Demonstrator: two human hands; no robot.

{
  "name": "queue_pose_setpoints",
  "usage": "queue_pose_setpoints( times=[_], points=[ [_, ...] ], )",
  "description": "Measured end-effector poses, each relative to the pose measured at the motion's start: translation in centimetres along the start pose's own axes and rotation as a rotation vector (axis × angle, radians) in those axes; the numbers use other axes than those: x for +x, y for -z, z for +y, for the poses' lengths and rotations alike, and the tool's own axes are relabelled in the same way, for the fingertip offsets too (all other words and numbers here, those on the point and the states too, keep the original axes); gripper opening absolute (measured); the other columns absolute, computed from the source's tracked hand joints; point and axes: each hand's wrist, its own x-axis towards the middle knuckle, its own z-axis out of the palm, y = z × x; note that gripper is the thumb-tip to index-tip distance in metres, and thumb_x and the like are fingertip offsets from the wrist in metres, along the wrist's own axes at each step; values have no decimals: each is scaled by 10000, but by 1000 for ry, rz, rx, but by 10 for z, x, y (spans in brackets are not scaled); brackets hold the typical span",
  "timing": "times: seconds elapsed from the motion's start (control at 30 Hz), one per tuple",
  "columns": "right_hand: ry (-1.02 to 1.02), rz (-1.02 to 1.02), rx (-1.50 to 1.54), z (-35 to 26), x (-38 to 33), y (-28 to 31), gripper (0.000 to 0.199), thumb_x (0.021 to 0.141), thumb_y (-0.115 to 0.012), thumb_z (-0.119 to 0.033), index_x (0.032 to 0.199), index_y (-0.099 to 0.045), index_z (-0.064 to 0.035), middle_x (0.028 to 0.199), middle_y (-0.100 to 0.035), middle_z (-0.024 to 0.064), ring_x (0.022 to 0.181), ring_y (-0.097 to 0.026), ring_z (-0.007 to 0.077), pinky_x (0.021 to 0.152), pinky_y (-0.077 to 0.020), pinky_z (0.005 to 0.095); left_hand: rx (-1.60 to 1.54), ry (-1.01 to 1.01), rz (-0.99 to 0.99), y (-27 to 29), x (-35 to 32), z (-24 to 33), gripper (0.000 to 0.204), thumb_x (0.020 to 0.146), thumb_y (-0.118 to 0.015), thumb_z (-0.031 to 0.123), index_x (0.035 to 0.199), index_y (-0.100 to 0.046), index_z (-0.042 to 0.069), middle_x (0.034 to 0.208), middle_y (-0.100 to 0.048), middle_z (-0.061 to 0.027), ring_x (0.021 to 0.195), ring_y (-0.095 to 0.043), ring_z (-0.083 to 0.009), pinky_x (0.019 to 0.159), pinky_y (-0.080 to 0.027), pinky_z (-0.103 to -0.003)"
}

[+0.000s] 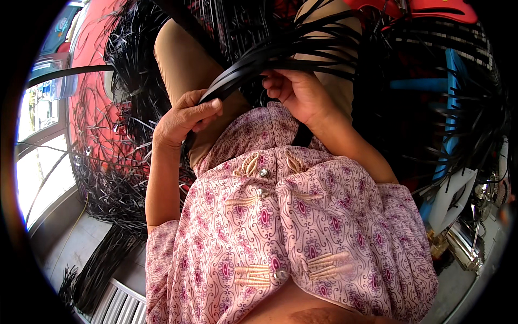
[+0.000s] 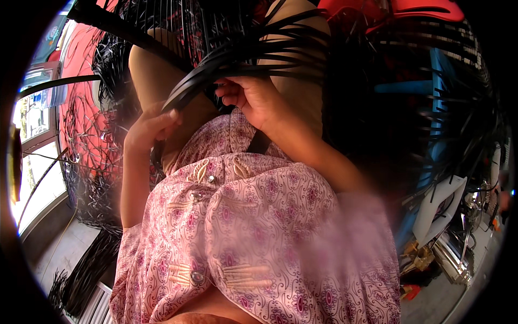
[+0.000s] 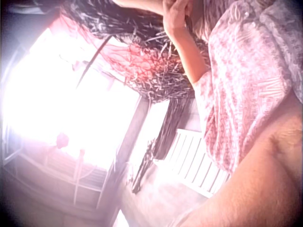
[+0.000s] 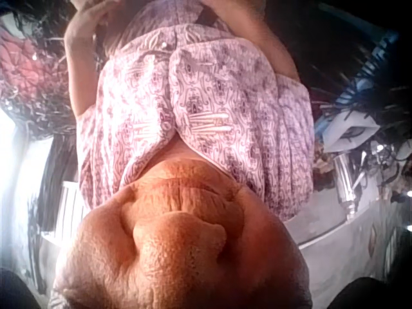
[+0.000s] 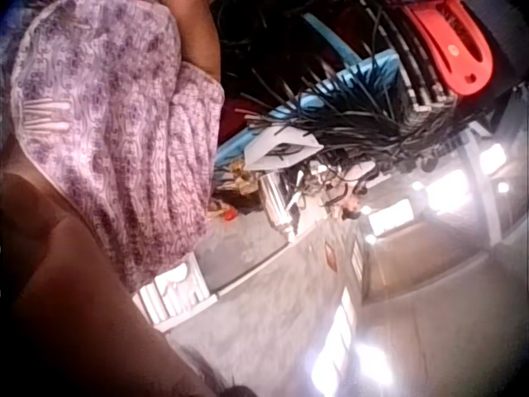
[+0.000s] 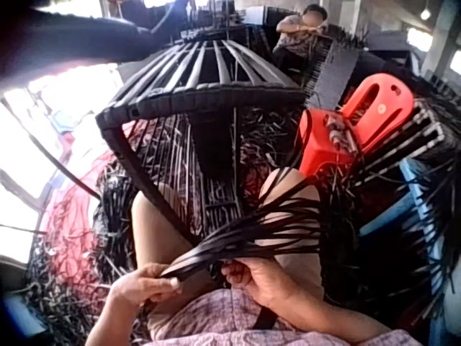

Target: The person sits on the floor and repeatedly picks up bundles of black cables, separates them by hand, and aligns them. The person continues to handle the cables one at a time, organizing them into neat stacks on the floor.

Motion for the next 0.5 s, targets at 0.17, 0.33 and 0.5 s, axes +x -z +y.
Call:
queue_pose_setpoints(
  times=[0.17,0.33,0.5],
  points=[
    [-46,192,-105,8,-8,-1,238,908,-633,-196,1088,-633,-40,916,-700,108,711,-661,138,589,-539,248,-98,22,85,1,1,-2,323,925,-612,346,855,-605,31,599,-460,46,480,-352,-25,430,-254,-188],
    [-69,262,-109,11,-17,-6,290,906,-640,-226,1124,-629,-36,940,-698,127,685,-657,143,570,-534,252,-291,0,150,6,7,-7,279,936,-603,293,860,-603,25,620,-467,38,474,-361,-29,423,-250,-182],
    [-7,317,-234,14,-24,-16,292,893,-649,-236,1092,-649,-22,906,-698,137,626,-647,161,498,-499,242,-416,12,238,6,11,-8,239,928,-614,241,858,-599,13,620,-466,28,462,-365,-44,411,-246,-187]
  ],
)
